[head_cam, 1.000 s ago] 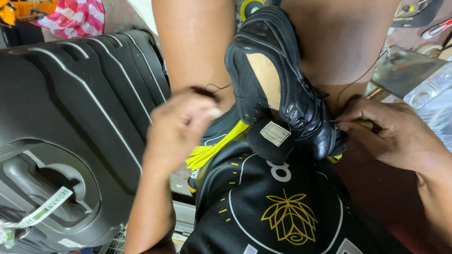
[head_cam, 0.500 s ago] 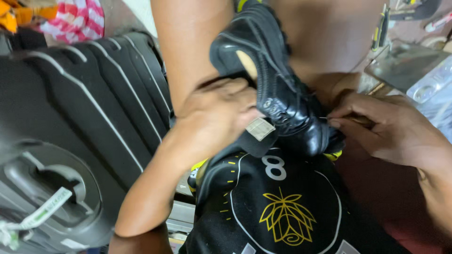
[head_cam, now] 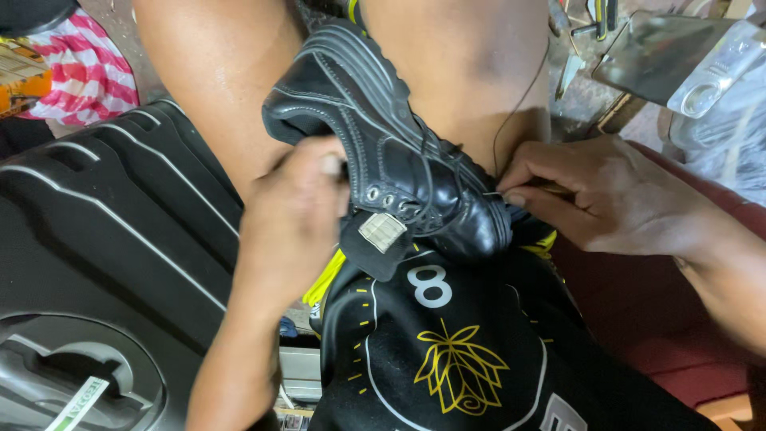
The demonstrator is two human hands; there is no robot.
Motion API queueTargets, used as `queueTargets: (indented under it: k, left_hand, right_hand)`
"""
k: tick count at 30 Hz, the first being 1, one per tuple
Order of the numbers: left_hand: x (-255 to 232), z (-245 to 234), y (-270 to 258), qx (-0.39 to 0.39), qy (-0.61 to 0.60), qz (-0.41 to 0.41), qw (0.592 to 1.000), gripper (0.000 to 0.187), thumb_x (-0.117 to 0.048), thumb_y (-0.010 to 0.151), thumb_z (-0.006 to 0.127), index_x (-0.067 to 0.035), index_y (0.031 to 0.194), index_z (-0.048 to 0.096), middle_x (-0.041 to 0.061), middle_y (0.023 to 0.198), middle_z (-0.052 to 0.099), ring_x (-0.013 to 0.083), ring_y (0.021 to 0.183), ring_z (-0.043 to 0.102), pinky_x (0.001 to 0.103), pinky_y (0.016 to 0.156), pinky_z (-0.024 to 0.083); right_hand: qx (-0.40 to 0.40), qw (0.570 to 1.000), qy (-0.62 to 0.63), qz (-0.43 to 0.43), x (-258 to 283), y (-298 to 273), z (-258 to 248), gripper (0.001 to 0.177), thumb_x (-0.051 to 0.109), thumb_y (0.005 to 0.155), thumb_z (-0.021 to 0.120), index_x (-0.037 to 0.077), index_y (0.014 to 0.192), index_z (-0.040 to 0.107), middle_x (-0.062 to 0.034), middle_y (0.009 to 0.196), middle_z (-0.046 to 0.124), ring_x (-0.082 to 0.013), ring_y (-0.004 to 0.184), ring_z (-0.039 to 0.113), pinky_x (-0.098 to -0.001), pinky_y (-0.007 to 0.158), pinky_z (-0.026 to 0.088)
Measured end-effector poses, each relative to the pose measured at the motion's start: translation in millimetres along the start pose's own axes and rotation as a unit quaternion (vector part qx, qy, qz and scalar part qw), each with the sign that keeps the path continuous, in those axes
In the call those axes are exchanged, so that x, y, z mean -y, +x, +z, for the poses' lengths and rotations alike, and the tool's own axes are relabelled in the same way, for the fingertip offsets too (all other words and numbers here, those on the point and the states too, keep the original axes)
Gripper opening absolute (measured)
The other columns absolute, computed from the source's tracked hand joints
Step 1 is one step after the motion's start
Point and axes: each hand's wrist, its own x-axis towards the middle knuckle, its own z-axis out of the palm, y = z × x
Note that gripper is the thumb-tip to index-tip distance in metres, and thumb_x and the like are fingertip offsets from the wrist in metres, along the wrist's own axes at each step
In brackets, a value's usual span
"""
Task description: The person holds a black shoe on their lap and uses a needle and thread to sew the toe area. They repeatedly push the needle through the leather and pull the thread tight to secure the stitches.
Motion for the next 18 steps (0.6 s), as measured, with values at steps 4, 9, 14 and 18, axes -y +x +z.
queueTargets:
  k: [4, 9, 14, 18]
  left_hand:
    - [-7, 5, 22, 0.105, 0.125, 0.130, 0.978, 0.023, -0.011, 0.088, 0.073, -0.002, 0.107, 0.064, 0.022, 0.088, 0.069, 0.0451, 0.084, 0.067, 0.050, 0.079, 0.054]
    - [-13, 12, 40, 0.159, -0.010, 0.145, 0.977, 0.027, -0.007, 0.075, 0.071, -0.003, 0.101, 0.067, 0.021, 0.101, 0.070, 0.0427, 0.096, 0.066, 0.046, 0.083, 0.054]
    - [-3, 20, 45, 0.228, 0.035, 0.113, 0.967, 0.018, -0.014, 0.080, 0.072, -0.005, 0.095, 0.069, 0.015, 0.100, 0.073, 0.0391, 0.101, 0.066, 0.047, 0.088, 0.052]
    - [8, 26, 44, 0.229, 0.056, 0.148, 0.961, 0.018, -0.018, 0.080, 0.072, -0.006, 0.093, 0.069, 0.015, 0.097, 0.072, 0.0404, 0.098, 0.066, 0.049, 0.086, 0.051]
  right_hand:
    - [-0.025, 0.998, -0.042, -0.028, 5, -5, 4, 0.013, 0.010, 0.086, 0.071, 0.005, 0.097, 0.065, -0.0052, 0.080, 0.075, -0.0181, 0.069, 0.076, -0.0317, 0.056, 0.057]
    - [-0.051, 0.968, -0.219, -0.109, -6, -15, 15, 0.016, 0.016, 0.092, 0.071, 0.004, 0.102, 0.065, -0.0070, 0.078, 0.070, -0.0196, 0.055, 0.067, -0.0346, 0.045, 0.051]
    - [-0.062, 0.961, -0.231, -0.139, -3, -17, 17, 0.013, 0.006, 0.084, 0.070, 0.007, 0.091, 0.059, -0.0057, 0.077, 0.063, -0.0211, 0.058, 0.068, -0.0357, 0.045, 0.051]
    - [-0.067, 0.957, -0.228, -0.168, 0, -11, 17, 0.017, 0.006, 0.083, 0.070, 0.007, 0.094, 0.058, -0.0061, 0.079, 0.063, -0.0198, 0.057, 0.066, -0.0340, 0.045, 0.051]
